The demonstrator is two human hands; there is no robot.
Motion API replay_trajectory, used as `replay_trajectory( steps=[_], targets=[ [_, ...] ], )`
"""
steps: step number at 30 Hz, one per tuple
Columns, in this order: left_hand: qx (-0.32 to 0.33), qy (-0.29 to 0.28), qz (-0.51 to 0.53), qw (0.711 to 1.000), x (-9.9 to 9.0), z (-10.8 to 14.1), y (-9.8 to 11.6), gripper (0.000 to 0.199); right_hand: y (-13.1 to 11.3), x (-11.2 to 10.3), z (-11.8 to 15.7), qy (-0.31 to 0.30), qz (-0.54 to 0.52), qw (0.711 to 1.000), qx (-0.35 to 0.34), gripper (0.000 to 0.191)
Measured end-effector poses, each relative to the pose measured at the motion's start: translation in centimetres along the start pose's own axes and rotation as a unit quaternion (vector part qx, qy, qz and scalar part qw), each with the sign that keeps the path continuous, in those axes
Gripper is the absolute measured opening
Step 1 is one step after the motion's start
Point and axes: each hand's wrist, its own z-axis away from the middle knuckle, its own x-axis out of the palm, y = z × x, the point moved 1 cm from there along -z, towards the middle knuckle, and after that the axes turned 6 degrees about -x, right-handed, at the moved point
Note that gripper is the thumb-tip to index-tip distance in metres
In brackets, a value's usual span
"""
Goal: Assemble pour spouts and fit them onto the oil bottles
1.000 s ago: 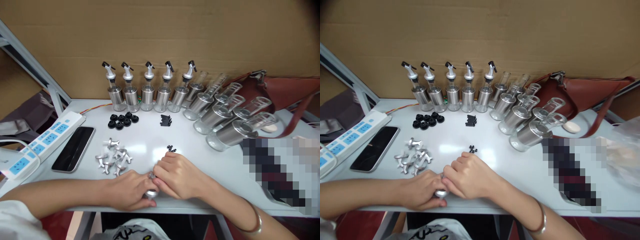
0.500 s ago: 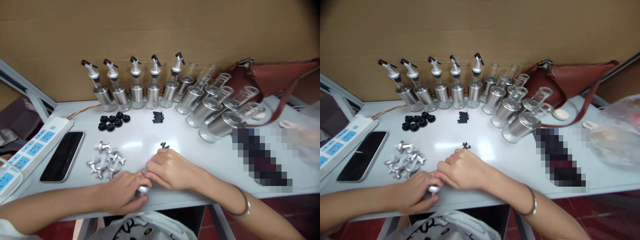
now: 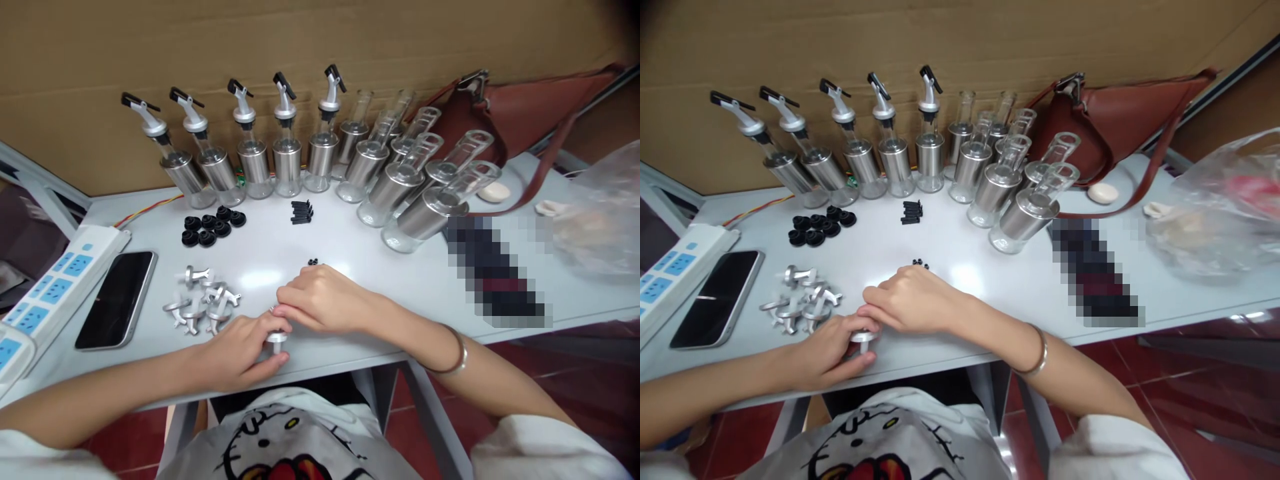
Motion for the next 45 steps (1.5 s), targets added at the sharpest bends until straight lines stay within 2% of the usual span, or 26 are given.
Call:
replay_trajectory(
  steps=[6,13,20,26,33,45],
  targets=[
    [-0.026,-0.017,0.064,0.997,0.5,0.2,-0.6,0.019,0.2,-0.1,-0.1,-0.01,-0.004,1.0,0.019,0.041],
    [-0.077,-0.103,0.176,0.976,-0.1,-0.2,-0.6,0.02,0.0,-0.3,-0.3,-0.066,-0.012,0.996,0.064,0.039],
    [-0.088,-0.116,0.231,0.962,-0.4,-0.3,-0.5,0.019,-0.2,-0.5,-0.3,-0.076,-0.036,0.994,0.069,0.041],
    [-0.123,-0.131,0.267,0.947,-0.4,-0.2,-0.7,0.02,-0.2,-0.6,-0.3,-0.081,-0.053,0.993,0.074,0.041],
    [-0.104,-0.119,0.255,0.954,-0.3,-0.1,-0.7,0.02,-0.3,-0.4,-0.3,-0.085,-0.047,0.992,0.076,0.04],
    [-0.078,-0.117,0.25,0.958,-0.5,-0.5,-0.3,0.019,-0.1,-0.4,-0.1,-0.048,-0.092,0.992,0.074,0.039]
  ],
)
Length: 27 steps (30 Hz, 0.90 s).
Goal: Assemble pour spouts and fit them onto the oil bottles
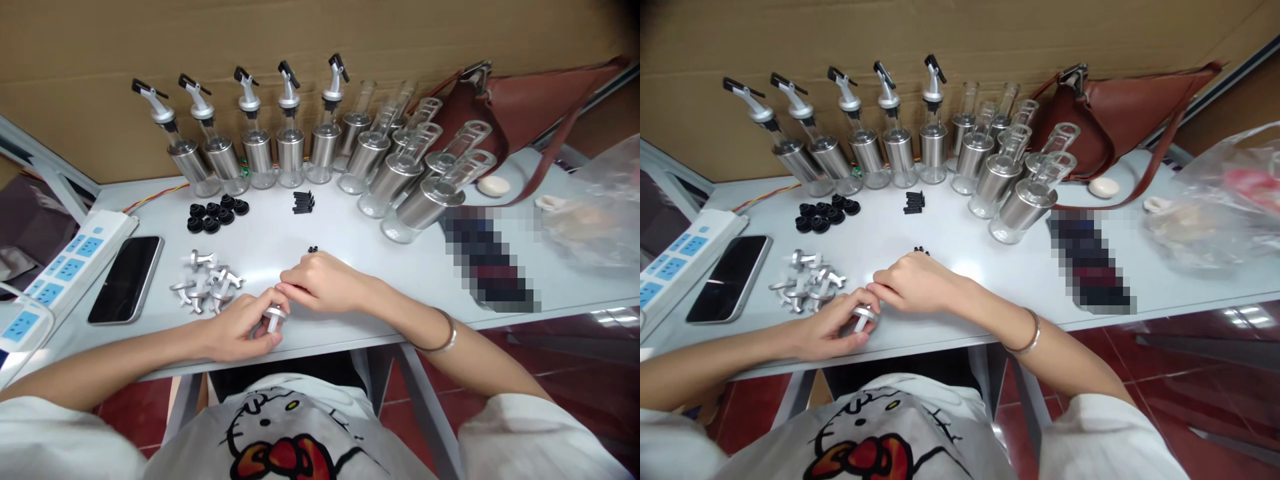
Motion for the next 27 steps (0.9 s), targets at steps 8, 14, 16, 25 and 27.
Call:
replay_trajectory(
  steps=[8,14,16,25,27],
  targets=[
    [-0.005,0.005,-0.001,1.0,0.1,0.0,0.1,0.019,0.1,0.0,0.0,0.015,-0.061,0.998,0.01,0.038],
    [-0.019,0.013,-0.034,0.999,0.3,0.2,0.1,0.019,0.0,-0.3,0.0,0.037,-0.087,0.995,0.01,0.037],
    [-0.001,0.049,-0.056,0.997,0.5,0.3,-0.1,0.023,0.0,-0.6,0.1,0.061,-0.107,0.992,0.004,0.033],
    [0.08,0.202,-0.099,0.971,1.5,-0.2,-1.0,0.019,0.0,-1.2,0.2,0.184,-0.191,0.964,0.007,0.021],
    [0.086,0.218,-0.15,0.961,1.2,-0.4,-0.6,0.021,-0.1,-1.2,0.2,0.186,-0.211,0.96,0.013,0.02]
  ],
)
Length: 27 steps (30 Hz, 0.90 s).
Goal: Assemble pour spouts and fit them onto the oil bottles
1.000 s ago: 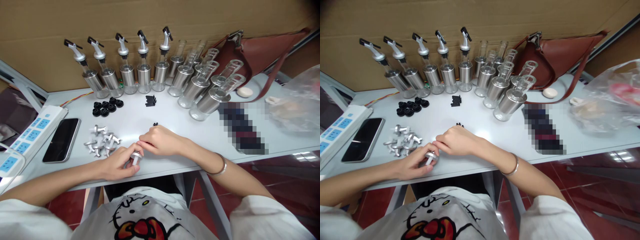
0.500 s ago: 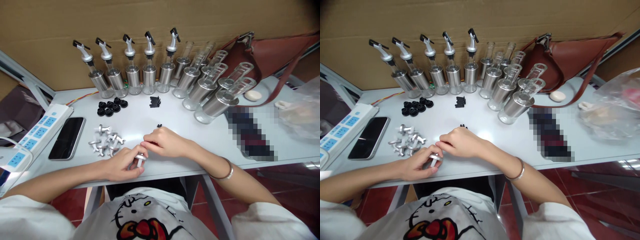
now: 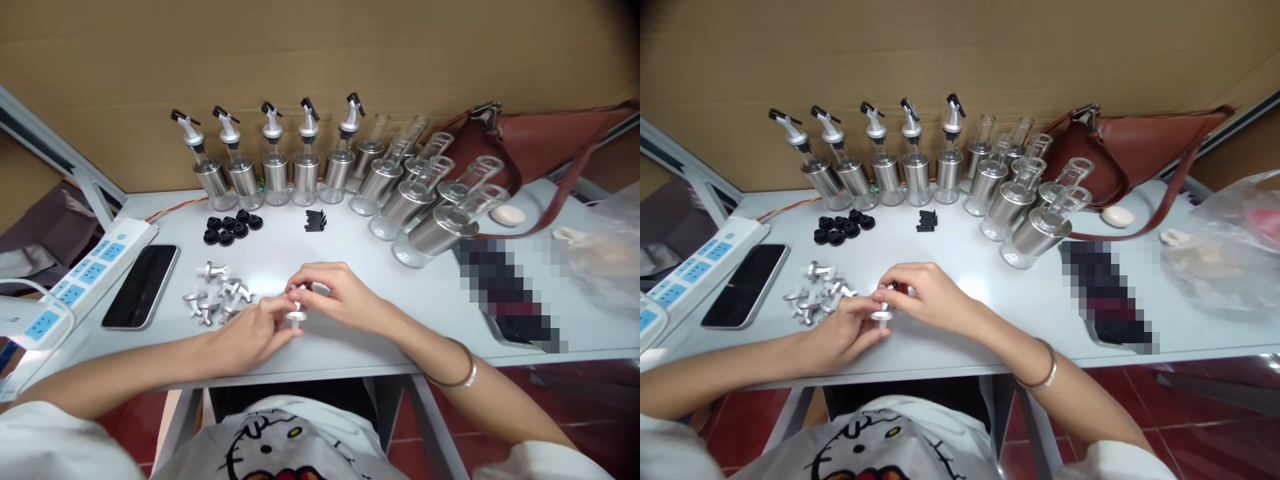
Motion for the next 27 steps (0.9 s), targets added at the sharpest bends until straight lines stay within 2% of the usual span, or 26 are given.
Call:
replay_trajectory(
  steps=[3,5,7,9,11,13,17,27],
  targets=[
    [-0.011,-0.013,-0.046,0.999,-2.0,-1.0,0.4,0.033,0.1,-0.3,0.0,0.037,-0.031,0.999,0.025,0.021],
    [-0.071,-0.033,-0.115,0.99,-4.3,-2.1,0.6,0.038,0.3,-0.8,0.1,0.081,-0.043,0.995,0.047,0.021],
    [-0.15,-0.015,-0.214,0.965,-7.0,-3.3,0.2,0.032,0.7,-1.3,0.1,0.129,-0.054,0.988,0.059,0.021],
    [-0.231,-0.006,-0.312,0.922,-9.4,-4.2,-0.8,0.031,0.9,-1.6,0.1,0.173,-0.07,0.981,0.06,0.02],
    [-0.261,-0.02,-0.366,0.893,-10.9,-4.8,-2.4,0.03,1.0,-1.9,0.1,0.204,-0.08,0.974,0.057,0.018],
    [-0.272,-0.034,-0.378,0.884,-11.5,-5.0,-4.2,0.027,0.9,-2.0,0.1,0.218,-0.081,0.971,0.057,0.017],
    [-0.276,-0.049,-0.355,0.892,-11.4,-5.0,-6.7,0.022,0.8,-2.2,0.1,0.225,-0.082,0.969,0.054,0.019],
    [-0.264,-0.043,-0.33,0.905,-11.5,-5.0,-7.8,0.033,0.7,-2.5,0.0,0.227,-0.08,0.969,0.044,0.015]
  ],
)
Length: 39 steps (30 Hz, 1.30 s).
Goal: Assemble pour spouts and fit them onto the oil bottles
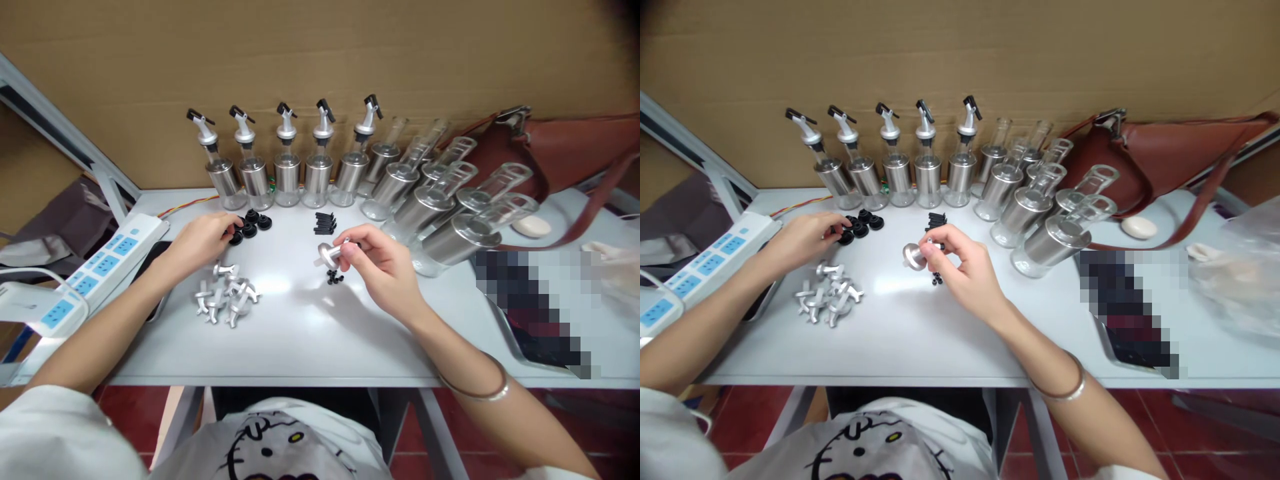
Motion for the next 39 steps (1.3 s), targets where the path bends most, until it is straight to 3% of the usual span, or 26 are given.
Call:
replay_trajectory(
  steps=[4,6,9,12,15,18,20,25,34,39],
  targets=[
    [0.003,0.038,0.04,0.998,-0.8,0.6,0.9,0.03,0.1,-0.2,0.1,0.006,-0.001,1.0,-0.011,0.011],
    [0.019,0.069,0.163,0.984,-1.3,1.8,2.7,0.023,0.2,-0.3,0.0,0.008,0.003,1.0,-0.016,0.01],
    [0.046,0.038,0.389,0.92,-0.7,4.8,6.7,0.012,0.5,-0.3,-0.3,-0.003,0.019,1.0,-0.024,0.009],
    [0.05,-0.075,0.56,0.824,1.8,7.6,10.5,0.011,1.1,-0.4,-0.7,-0.016,0.029,0.999,-0.024,0.005],
    [-0.003,-0.026,0.668,0.744,4.6,9.0,12.1,0.013,1.5,-0.6,-0.6,-0.008,0.029,0.999,-0.017,0.007],
    [-0.056,-0.029,0.702,0.709,6.4,9.1,12.1,0.02,1.4,-0.8,-0.1,-0.014,0.039,0.999,-0.018,0.008],
    [-0.058,-0.021,0.71,0.702,6.7,9.0,11.7,0.018,1.1,-0.6,0.2,-0.034,0.054,0.998,-0.025,0.009],
    [0.008,0.055,0.699,0.713,6.2,9.0,11.0,0.008,0.4,0.3,0.8,-0.072,0.073,0.994,-0.038,0.01],
    [0.034,0.045,0.697,0.714,6.0,9.4,11.0,0.012,0.3,1.3,1.2,-0.15,0.044,0.987,-0.039,0.008],
    [0.044,0.033,0.716,0.696,6.0,9.5,10.9,0.017,0.4,1.3,1.3,-0.16,0.032,0.986,-0.016,0.009]
  ],
)
